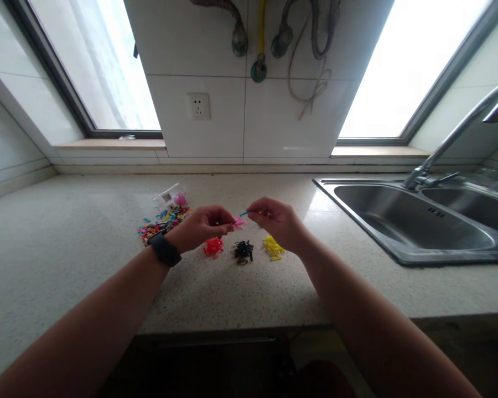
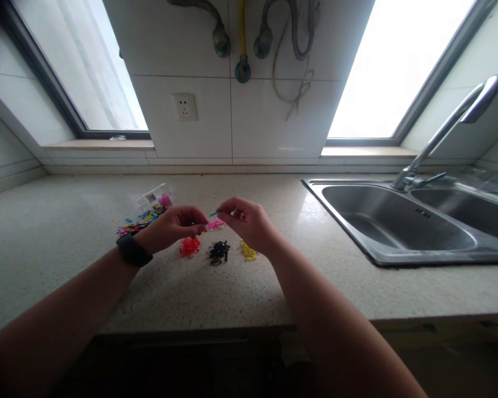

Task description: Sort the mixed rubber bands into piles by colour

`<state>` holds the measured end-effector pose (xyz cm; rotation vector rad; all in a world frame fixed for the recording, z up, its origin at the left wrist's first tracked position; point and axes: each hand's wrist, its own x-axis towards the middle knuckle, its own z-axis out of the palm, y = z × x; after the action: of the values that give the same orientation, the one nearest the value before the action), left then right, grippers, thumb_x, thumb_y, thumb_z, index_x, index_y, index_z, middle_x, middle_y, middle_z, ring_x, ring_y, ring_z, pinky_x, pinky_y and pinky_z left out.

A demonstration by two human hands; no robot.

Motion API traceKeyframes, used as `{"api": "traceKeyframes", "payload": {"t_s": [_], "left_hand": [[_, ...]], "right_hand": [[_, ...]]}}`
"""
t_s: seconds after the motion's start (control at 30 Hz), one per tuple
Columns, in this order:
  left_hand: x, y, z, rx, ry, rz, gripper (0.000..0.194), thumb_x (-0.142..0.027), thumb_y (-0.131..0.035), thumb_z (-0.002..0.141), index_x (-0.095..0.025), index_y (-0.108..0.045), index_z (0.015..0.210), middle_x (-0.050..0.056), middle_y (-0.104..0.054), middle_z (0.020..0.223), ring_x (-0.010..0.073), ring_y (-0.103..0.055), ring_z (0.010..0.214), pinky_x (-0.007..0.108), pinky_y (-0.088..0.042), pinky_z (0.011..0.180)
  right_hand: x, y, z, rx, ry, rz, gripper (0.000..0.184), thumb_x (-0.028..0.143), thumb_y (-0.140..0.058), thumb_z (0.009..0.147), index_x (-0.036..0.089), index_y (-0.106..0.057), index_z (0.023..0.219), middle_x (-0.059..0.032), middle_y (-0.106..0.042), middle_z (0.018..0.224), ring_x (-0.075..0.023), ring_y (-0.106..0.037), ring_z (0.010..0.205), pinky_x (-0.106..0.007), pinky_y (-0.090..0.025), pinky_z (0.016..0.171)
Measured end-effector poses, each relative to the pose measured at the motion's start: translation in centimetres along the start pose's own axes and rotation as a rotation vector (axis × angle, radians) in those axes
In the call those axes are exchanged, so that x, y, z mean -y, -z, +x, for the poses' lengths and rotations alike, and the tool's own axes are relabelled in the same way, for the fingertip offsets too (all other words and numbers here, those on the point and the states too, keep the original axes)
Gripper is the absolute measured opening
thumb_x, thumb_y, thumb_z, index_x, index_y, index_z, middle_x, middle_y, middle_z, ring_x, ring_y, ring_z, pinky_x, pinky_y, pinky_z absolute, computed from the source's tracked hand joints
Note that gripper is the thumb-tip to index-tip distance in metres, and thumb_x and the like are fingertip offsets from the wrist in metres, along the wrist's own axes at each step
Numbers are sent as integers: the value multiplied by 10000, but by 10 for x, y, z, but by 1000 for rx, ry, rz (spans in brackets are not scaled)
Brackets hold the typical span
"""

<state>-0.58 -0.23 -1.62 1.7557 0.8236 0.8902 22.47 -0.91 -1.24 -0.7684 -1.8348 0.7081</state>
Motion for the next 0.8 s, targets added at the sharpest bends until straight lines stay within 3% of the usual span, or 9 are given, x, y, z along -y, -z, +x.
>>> {"api": "traceKeyframes", "payload": {"t_s": [0.8], "left_hand": [[1,0,-1,62,8,66,187,-283,-722,799,-147,-672,917,12,-641,752,104,-554,654,230,-450,603]], "right_hand": [[7,5,0,-36,-53,123,135,345,-758,779,228,-763,847,31,-537,620,-113,-421,600,-286,-344,548]]}}
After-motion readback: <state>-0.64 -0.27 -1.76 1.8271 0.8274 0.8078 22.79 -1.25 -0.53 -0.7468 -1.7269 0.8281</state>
